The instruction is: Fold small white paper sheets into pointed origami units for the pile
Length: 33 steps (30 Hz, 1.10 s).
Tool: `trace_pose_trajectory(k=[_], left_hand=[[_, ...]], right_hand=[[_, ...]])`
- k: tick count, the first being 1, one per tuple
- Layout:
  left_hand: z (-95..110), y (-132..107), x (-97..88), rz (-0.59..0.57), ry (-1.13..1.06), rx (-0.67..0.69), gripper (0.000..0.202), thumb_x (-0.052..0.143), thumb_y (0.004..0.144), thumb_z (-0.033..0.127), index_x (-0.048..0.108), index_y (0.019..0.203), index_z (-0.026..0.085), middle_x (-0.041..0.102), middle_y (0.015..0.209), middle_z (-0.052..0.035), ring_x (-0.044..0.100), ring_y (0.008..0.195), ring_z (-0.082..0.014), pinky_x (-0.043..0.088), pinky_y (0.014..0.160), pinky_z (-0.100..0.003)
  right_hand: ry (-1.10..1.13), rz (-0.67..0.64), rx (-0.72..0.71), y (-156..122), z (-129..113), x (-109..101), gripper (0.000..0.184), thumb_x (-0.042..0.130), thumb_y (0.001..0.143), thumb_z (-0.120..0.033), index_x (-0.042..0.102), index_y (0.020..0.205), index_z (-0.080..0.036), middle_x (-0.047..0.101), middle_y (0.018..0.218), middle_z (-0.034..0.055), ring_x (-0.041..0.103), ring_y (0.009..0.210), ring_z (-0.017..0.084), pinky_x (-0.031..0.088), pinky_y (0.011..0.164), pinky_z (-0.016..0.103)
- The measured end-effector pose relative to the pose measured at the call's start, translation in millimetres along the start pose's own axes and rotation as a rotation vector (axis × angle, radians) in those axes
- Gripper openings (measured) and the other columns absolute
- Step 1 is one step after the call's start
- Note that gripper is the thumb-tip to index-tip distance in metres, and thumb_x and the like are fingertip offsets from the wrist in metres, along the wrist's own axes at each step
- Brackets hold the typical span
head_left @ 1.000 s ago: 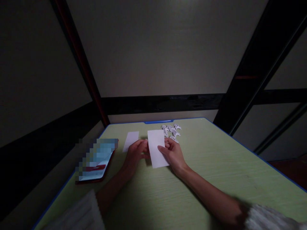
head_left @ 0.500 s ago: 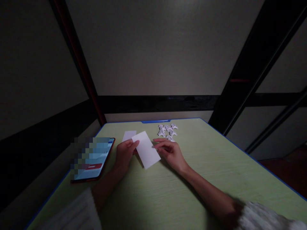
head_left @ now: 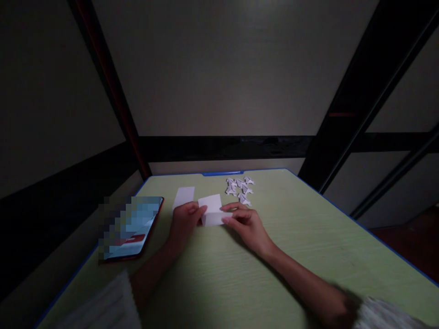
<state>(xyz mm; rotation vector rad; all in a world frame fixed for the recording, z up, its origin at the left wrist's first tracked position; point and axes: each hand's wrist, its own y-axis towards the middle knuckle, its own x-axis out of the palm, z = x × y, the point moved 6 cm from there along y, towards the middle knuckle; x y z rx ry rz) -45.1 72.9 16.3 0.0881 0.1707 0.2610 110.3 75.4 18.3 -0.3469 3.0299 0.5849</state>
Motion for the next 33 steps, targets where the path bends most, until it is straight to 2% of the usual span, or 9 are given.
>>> trace_pose_trajectory(k=[3, 7, 9, 10, 12, 14, 22, 29, 33], left_hand=[[1, -4, 10.7, -0.083, 0.010, -0.035, 0.018, 0.049, 0.054, 0.017, 0.044, 0.036, 0.015, 0.042, 0.033, 0.0068, 0.037, 0.035, -0.0055, 0.028, 0.037, -0.016], [6, -9, 17.4, -0.133, -0.024, -0.009, 0.017, 0.049, 0.051, 0.014, 0.044, 0.035, 0.015, 0.043, 0.032, 0.0075, 0.038, 0.034, -0.0049, 0.028, 0.037, -0.016], [6, -10, 19.2, -0.156, -0.055, -0.013, 0.014, 0.052, 0.050, 0.015, 0.047, 0.037, 0.015, 0.045, 0.033, 0.0073, 0.040, 0.035, -0.0053, 0.029, 0.037, -0.015], [5, -11, 20.2, -0.170, -0.072, -0.017, 0.012, 0.055, 0.050, 0.016, 0.049, 0.039, 0.015, 0.046, 0.034, 0.0073, 0.041, 0.036, -0.0054, 0.029, 0.037, -0.015], [3, -11, 22.0, -0.200, -0.104, -0.027, 0.009, 0.058, 0.049, 0.018, 0.053, 0.044, 0.014, 0.047, 0.035, 0.0072, 0.041, 0.036, -0.0054, 0.029, 0.038, -0.015], [1, -12, 24.3, -0.235, -0.130, -0.028, 0.009, 0.061, 0.050, 0.020, 0.055, 0.047, 0.013, 0.049, 0.037, 0.0066, 0.041, 0.038, -0.0055, 0.031, 0.040, -0.016], [-2, -14, 29.6, -0.324, -0.326, -0.020, 0.026, 0.052, 0.066, 0.037, 0.059, 0.062, 0.012, 0.056, 0.052, 0.0006, 0.048, 0.049, -0.0098, 0.037, 0.049, -0.022], [5, -15, 27.1, -0.265, -0.098, -0.005, 0.023, 0.062, 0.055, 0.033, 0.054, 0.044, 0.014, 0.047, 0.042, 0.0047, 0.040, 0.043, -0.0071, 0.029, 0.043, -0.019], [4, -13, 26.4, -0.246, -0.019, 0.008, 0.022, 0.060, 0.056, 0.032, 0.054, 0.046, 0.013, 0.044, 0.041, 0.0055, 0.036, 0.042, -0.0063, 0.025, 0.041, -0.018]], right_hand=[[0.082, 0.128, 0.022, 4, 4, -9, 0.016, 0.064, 0.058, -0.018, 0.056, 0.045, -0.016, 0.055, 0.084, 0.0037, 0.051, 0.078, 0.014, 0.040, 0.067, 0.027], [0.228, 0.197, 0.131, 4, 9, -12, 0.015, 0.068, 0.052, -0.019, 0.056, 0.045, -0.015, 0.055, 0.088, 0.0042, 0.051, 0.080, 0.014, 0.038, 0.066, 0.026], [0.289, 0.208, 0.193, 1, 11, -10, 0.016, 0.070, 0.049, -0.019, 0.055, 0.044, -0.015, 0.058, 0.080, 0.0030, 0.052, 0.071, 0.012, 0.038, 0.061, 0.025], [0.307, 0.203, 0.239, -1, 13, -8, 0.018, 0.071, 0.047, -0.020, 0.054, 0.044, -0.014, 0.058, 0.068, 0.0011, 0.050, 0.061, 0.010, 0.036, 0.056, 0.024], [0.328, 0.199, 0.320, -5, 16, -4, 0.021, 0.073, 0.044, -0.023, 0.053, 0.045, -0.014, 0.054, 0.050, -0.0027, 0.043, 0.046, 0.007, 0.031, 0.046, 0.022], [0.336, 0.216, 0.355, -7, 16, -4, 0.023, 0.073, 0.042, -0.024, 0.052, 0.045, -0.013, 0.051, 0.044, -0.0043, 0.039, 0.041, 0.006, 0.027, 0.043, 0.021], [0.238, 0.261, 0.321, -7, 14, -10, 0.022, 0.070, 0.048, -0.024, 0.051, 0.045, -0.013, 0.049, 0.042, -0.0048, 0.036, 0.038, 0.004, 0.025, 0.040, 0.020], [0.224, 0.253, 0.296, -8, 14, -10, 0.021, 0.068, 0.051, -0.026, 0.052, 0.047, -0.013, 0.052, 0.045, -0.0035, 0.039, 0.040, 0.005, 0.028, 0.041, 0.020], [0.221, 0.254, 0.279, -8, 14, -11, 0.021, 0.067, 0.053, -0.026, 0.051, 0.048, -0.013, 0.051, 0.045, -0.0036, 0.040, 0.041, 0.005, 0.029, 0.042, 0.020]])
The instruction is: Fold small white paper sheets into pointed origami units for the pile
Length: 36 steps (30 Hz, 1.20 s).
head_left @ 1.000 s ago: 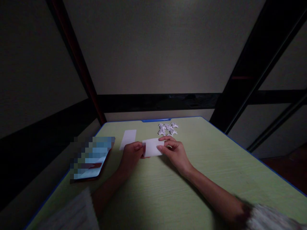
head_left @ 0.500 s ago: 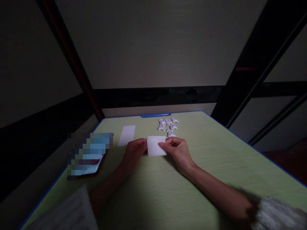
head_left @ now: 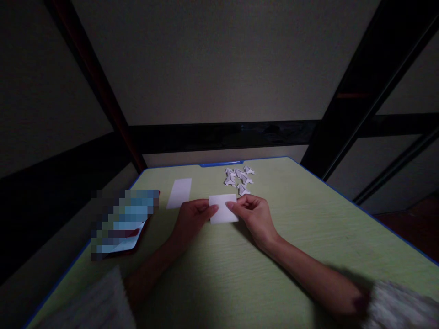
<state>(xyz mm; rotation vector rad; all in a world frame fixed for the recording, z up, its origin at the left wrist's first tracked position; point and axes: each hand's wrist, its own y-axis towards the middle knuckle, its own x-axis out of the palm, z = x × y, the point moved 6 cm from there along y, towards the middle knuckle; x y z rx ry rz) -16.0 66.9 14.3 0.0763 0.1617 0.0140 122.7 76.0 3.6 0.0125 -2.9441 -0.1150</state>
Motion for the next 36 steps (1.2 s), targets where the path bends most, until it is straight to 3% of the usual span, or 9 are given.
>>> trace_pose_trajectory(k=[26, 36], left_hand=[[-6.4, 3.1, 0.1, 0.004, 0.024, 0.006, 0.024, 0.056, 0.060, 0.035, 0.055, 0.049, 0.013, 0.046, 0.043, 0.0046, 0.037, 0.043, -0.0070, 0.026, 0.042, -0.018], [-1.8, 2.1, -4.2, 0.066, 0.109, 0.052, 0.029, 0.055, 0.061, 0.035, 0.048, 0.041, 0.014, 0.037, 0.038, 0.0064, 0.031, 0.041, -0.0064, 0.022, 0.041, -0.019]], right_hand=[[0.007, 0.027, -0.016, 1.3, 0.6, -1.7, 0.021, 0.067, 0.054, -0.028, 0.053, 0.049, -0.014, 0.052, 0.045, -0.0032, 0.041, 0.041, 0.006, 0.029, 0.041, 0.020], [0.099, 0.054, 0.031, 1.8, 2.0, -0.7, 0.018, 0.069, 0.049, -0.024, 0.054, 0.046, -0.014, 0.053, 0.044, -0.0039, 0.042, 0.040, 0.006, 0.031, 0.042, 0.021]])
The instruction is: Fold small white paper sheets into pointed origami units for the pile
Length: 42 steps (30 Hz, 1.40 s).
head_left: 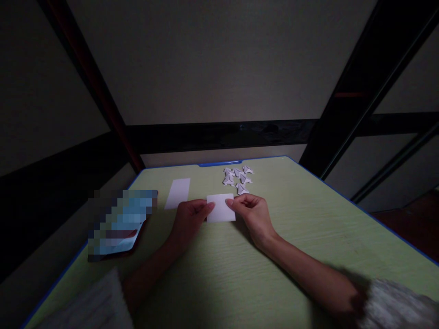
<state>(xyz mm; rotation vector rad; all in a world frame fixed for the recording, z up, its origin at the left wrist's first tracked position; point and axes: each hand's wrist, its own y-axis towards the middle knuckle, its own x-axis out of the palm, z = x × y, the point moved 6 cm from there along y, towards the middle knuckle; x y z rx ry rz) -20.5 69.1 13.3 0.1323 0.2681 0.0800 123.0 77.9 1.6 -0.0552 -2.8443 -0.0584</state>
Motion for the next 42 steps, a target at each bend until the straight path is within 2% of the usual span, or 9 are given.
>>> trace_pose_trajectory(k=[9, 15, 17, 20, 26, 31, 37, 42], left_hand=[[0, 0, 0.2, -0.006, 0.028, -0.002, 0.030, 0.054, 0.061, 0.035, 0.048, 0.041, 0.014, 0.036, 0.038, 0.0065, 0.030, 0.041, -0.0066, 0.021, 0.041, -0.020], [0, 0, -0.6, -0.002, 0.015, -0.009, 0.030, 0.056, 0.061, 0.033, 0.046, 0.040, 0.014, 0.034, 0.038, 0.0069, 0.028, 0.042, -0.0058, 0.020, 0.041, -0.019], [-3, 0, 0.0, -0.016, -0.039, -0.031, 0.031, 0.057, 0.061, 0.033, 0.045, 0.040, 0.014, 0.033, 0.038, 0.0072, 0.028, 0.041, -0.0054, 0.020, 0.041, -0.019], [-11, 1, 3.2, -0.079, -0.184, -0.078, 0.029, 0.058, 0.061, 0.036, 0.049, 0.044, 0.013, 0.038, 0.041, 0.0066, 0.032, 0.042, -0.0058, 0.024, 0.042, -0.019], [-19, 1, 6.6, -0.145, -0.346, -0.133, 0.027, 0.064, 0.056, 0.034, 0.051, 0.046, 0.012, 0.043, 0.042, 0.0055, 0.035, 0.042, -0.0055, 0.025, 0.042, -0.019], [-18, 0, 7.7, -0.162, -0.378, -0.148, 0.023, 0.065, 0.055, 0.030, 0.054, 0.047, 0.012, 0.046, 0.043, 0.0051, 0.036, 0.042, -0.0052, 0.025, 0.042, -0.018], [-17, -1, 8.2, -0.157, -0.400, -0.165, 0.021, 0.067, 0.052, 0.026, 0.053, 0.045, 0.012, 0.044, 0.040, 0.0062, 0.035, 0.041, -0.0047, 0.024, 0.041, -0.017], [-18, -1, 9.0, -0.179, -0.428, -0.165, 0.020, 0.066, 0.054, 0.025, 0.054, 0.045, 0.011, 0.047, 0.043, 0.0050, 0.037, 0.043, -0.0049, 0.026, 0.042, -0.017]], right_hand=[[0.075, 0.012, 0.039, 1, 5, -1, 0.022, 0.070, 0.047, -0.021, 0.050, 0.044, -0.013, 0.053, 0.044, -0.0041, 0.043, 0.040, 0.005, 0.032, 0.043, 0.020], [0.080, -0.020, -0.029, 2, 0, 0, 0.024, 0.070, 0.049, -0.017, 0.046, 0.047, -0.014, 0.050, 0.042, -0.0072, 0.041, 0.040, 0.004, 0.031, 0.043, 0.019], [0.113, -0.081, -0.052, 4, -2, 2, 0.020, 0.070, 0.049, -0.015, 0.052, 0.058, -0.016, 0.051, 0.043, -0.0086, 0.041, 0.040, 0.004, 0.032, 0.044, 0.019], [0.184, -0.247, -0.030, 6, -3, 8, 0.026, 0.070, 0.051, -0.015, 0.060, 0.074, -0.019, 0.057, 0.054, -0.0064, 0.049, 0.049, 0.006, 0.038, 0.050, 0.020], [0.284, -0.470, 0.148, 5, 0, 14, 0.022, 0.071, 0.051, -0.020, 0.065, 0.072, -0.019, 0.062, 0.063, -0.0021, 0.054, 0.056, 0.006, 0.043, 0.055, 0.018], [0.310, -0.530, 0.149, 5, 0, 15, 0.021, 0.071, 0.052, -0.019, 0.066, 0.072, -0.020, 0.063, 0.063, -0.0023, 0.055, 0.057, 0.004, 0.044, 0.056, 0.016], [0.307, -0.552, 0.151, 5, 3, 15, 0.020, 0.070, 0.053, -0.019, 0.066, 0.073, -0.020, 0.063, 0.065, -0.0026, 0.055, 0.057, 0.004, 0.045, 0.055, 0.015], [0.323, -0.554, 0.157, 5, 1, 15, 0.019, 0.070, 0.053, -0.018, 0.066, 0.072, -0.019, 0.064, 0.064, -0.0028, 0.055, 0.057, 0.004, 0.045, 0.056, 0.014]])
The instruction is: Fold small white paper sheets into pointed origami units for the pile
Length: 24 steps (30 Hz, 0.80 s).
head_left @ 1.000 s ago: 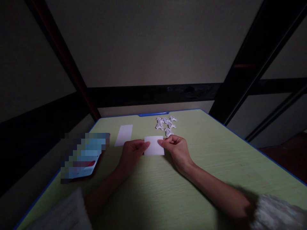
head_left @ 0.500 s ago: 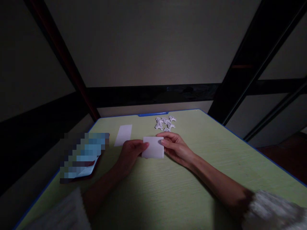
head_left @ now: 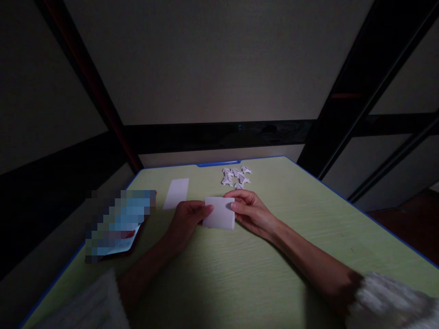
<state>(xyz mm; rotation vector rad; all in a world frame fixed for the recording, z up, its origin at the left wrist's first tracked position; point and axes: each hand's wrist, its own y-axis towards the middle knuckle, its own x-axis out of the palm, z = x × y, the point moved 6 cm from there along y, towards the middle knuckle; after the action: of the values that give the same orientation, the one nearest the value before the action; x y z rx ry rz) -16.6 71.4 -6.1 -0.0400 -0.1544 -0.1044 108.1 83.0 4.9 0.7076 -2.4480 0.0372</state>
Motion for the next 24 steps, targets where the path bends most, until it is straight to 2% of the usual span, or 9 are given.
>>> trace_pose_trajectory(k=[12, 19, 22, 24], left_hand=[[3, -1, 3.6, 0.007, -0.003, -0.020, 0.021, 0.067, 0.051, 0.024, 0.052, 0.043, 0.012, 0.045, 0.040, 0.0057, 0.035, 0.041, -0.0048, 0.025, 0.041, -0.017], [2, -1, 1.2, 0.008, 0.113, 0.009, 0.028, 0.064, 0.054, 0.028, 0.044, 0.040, 0.013, 0.038, 0.039, 0.0066, 0.031, 0.040, -0.0042, 0.020, 0.039, -0.018], [7, -2, -0.3, 0.068, 0.163, 0.022, 0.028, 0.061, 0.057, 0.032, 0.046, 0.042, 0.013, 0.038, 0.038, 0.0067, 0.031, 0.039, -0.0047, 0.022, 0.039, -0.018], [11, -3, -2.4, 0.126, 0.191, 0.043, 0.028, 0.060, 0.057, 0.032, 0.047, 0.041, 0.013, 0.037, 0.037, 0.0071, 0.032, 0.039, -0.0048, 0.024, 0.040, -0.018]], right_hand=[[-0.015, 0.030, -0.012, 0, -2, 1, 0.019, 0.072, 0.050, -0.019, 0.065, 0.068, -0.020, 0.062, 0.063, -0.0035, 0.054, 0.055, 0.004, 0.043, 0.052, 0.014], [-0.062, 0.035, -0.040, 1, -4, 1, 0.016, 0.071, 0.052, -0.022, 0.065, 0.066, -0.021, 0.060, 0.062, -0.0037, 0.052, 0.055, 0.004, 0.042, 0.054, 0.017], [-0.123, 0.071, -0.101, 2, -7, -2, 0.021, 0.069, 0.055, -0.021, 0.065, 0.075, -0.023, 0.062, 0.074, -0.0019, 0.053, 0.060, 0.006, 0.043, 0.060, 0.022], [-0.198, 0.110, -0.190, 2, -12, -6, 0.024, 0.068, 0.056, -0.020, 0.064, 0.080, -0.025, 0.060, 0.088, -0.0004, 0.054, 0.069, 0.008, 0.043, 0.068, 0.025]])
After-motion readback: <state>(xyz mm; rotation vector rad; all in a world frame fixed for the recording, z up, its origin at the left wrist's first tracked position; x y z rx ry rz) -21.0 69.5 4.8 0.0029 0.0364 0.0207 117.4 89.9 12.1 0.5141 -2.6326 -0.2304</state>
